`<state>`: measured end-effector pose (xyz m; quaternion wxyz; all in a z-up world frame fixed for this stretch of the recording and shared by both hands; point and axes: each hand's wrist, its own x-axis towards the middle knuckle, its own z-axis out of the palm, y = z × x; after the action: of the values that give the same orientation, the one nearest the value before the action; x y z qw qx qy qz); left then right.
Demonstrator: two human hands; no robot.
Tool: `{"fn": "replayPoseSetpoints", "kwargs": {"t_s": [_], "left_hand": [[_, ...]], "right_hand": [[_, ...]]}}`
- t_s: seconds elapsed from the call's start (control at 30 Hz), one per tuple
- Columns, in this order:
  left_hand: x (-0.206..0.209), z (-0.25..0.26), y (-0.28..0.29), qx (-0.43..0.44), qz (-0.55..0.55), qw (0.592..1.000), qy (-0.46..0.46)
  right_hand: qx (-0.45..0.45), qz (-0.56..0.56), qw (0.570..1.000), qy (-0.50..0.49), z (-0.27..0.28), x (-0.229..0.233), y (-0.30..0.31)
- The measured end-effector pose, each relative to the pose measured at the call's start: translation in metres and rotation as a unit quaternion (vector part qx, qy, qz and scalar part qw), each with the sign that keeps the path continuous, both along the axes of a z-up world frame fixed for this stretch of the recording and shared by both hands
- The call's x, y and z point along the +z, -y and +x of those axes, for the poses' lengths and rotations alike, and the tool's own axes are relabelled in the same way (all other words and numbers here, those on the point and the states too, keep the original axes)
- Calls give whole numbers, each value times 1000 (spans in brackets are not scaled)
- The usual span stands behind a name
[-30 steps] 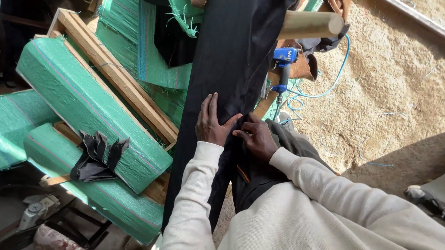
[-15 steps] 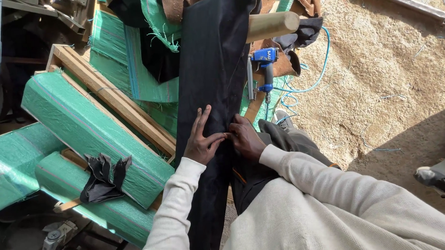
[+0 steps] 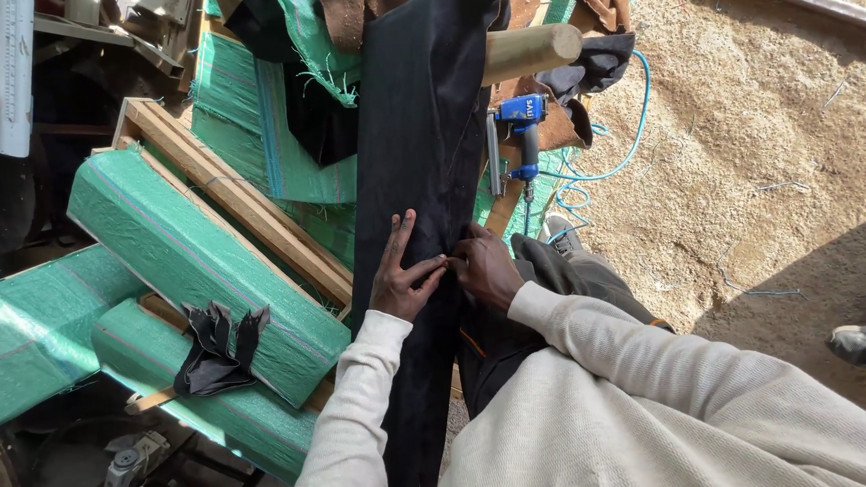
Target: Wrapping and stapling black fabric onto a foam-padded wooden furniture frame component.
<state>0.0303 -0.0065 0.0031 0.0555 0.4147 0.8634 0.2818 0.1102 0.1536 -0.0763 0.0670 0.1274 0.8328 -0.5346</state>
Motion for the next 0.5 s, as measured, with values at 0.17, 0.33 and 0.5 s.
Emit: {"fn": "replayPoseSetpoints", "kwargs": {"t_s": [0.17,0.33,0.5], "left_hand": [[0,3,-3,7,8,1000,-3],[-2,0,4,-24,-20,999,26],[-8,1,5,-27,-55,998,28]], "right_hand": [[-41,-53,998,12,0,20,-26],[-55,-154,984,63,-4,-3,-32],[-81,-257,960,75,3,0,-30]]}}
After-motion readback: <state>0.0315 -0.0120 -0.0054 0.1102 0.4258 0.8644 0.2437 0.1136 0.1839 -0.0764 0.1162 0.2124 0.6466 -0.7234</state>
